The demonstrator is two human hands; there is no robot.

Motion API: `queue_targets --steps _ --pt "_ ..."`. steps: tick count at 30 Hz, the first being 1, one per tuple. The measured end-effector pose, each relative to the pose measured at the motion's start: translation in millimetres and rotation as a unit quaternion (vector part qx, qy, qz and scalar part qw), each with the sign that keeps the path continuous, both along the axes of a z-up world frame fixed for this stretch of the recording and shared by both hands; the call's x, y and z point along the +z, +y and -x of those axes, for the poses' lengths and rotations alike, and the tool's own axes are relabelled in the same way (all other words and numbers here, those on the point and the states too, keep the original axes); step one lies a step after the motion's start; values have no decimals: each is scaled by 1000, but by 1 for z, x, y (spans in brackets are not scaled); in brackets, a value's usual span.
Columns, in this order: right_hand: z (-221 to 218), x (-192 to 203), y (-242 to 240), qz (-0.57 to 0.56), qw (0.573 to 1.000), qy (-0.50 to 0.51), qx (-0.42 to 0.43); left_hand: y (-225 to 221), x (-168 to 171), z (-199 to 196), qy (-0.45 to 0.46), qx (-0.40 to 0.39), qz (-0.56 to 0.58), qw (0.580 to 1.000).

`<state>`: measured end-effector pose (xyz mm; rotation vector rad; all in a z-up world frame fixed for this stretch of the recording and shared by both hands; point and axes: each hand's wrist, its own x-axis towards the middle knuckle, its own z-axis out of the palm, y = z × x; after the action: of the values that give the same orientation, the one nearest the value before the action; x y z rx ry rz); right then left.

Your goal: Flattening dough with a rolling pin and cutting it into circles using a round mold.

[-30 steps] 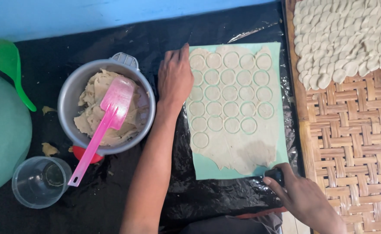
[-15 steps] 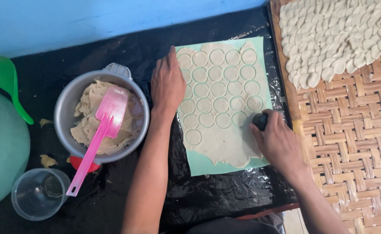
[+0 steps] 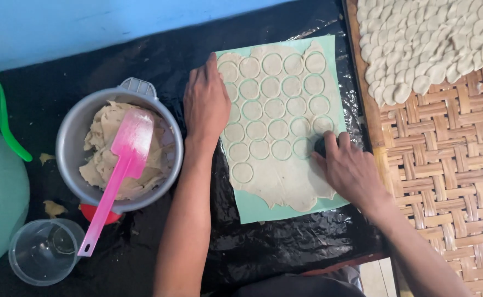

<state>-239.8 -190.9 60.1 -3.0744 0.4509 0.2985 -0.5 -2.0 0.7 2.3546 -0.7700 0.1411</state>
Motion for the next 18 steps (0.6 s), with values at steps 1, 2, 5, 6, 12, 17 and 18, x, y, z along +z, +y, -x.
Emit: queue_targets --steps 1,2,5,6,12,17,18 --pt "0 -2 -1 0 1000 0 0 0 0 0 0 0 0 1000" --pt "0 -4 -1 0 1000 3 11 1 -1 0 -4 -2 0 1000" --pt "2 -9 5 15 1000 16 -2 2 1 2 -6 -2 2 1000" --pt "1 -11 7 29 999 25 -24 2 2 2 -2 0 2 1000" --pt "10 16 3 -127 987 -24 -93 3 2 1 3 -1 -3 1000" --pt "46 52 34 -226 953 146 -141 5 -4 0 2 2 9 1000" --pt "49 65 42 -212 926 270 -156 4 -3 -2 -7 -4 24 1000"
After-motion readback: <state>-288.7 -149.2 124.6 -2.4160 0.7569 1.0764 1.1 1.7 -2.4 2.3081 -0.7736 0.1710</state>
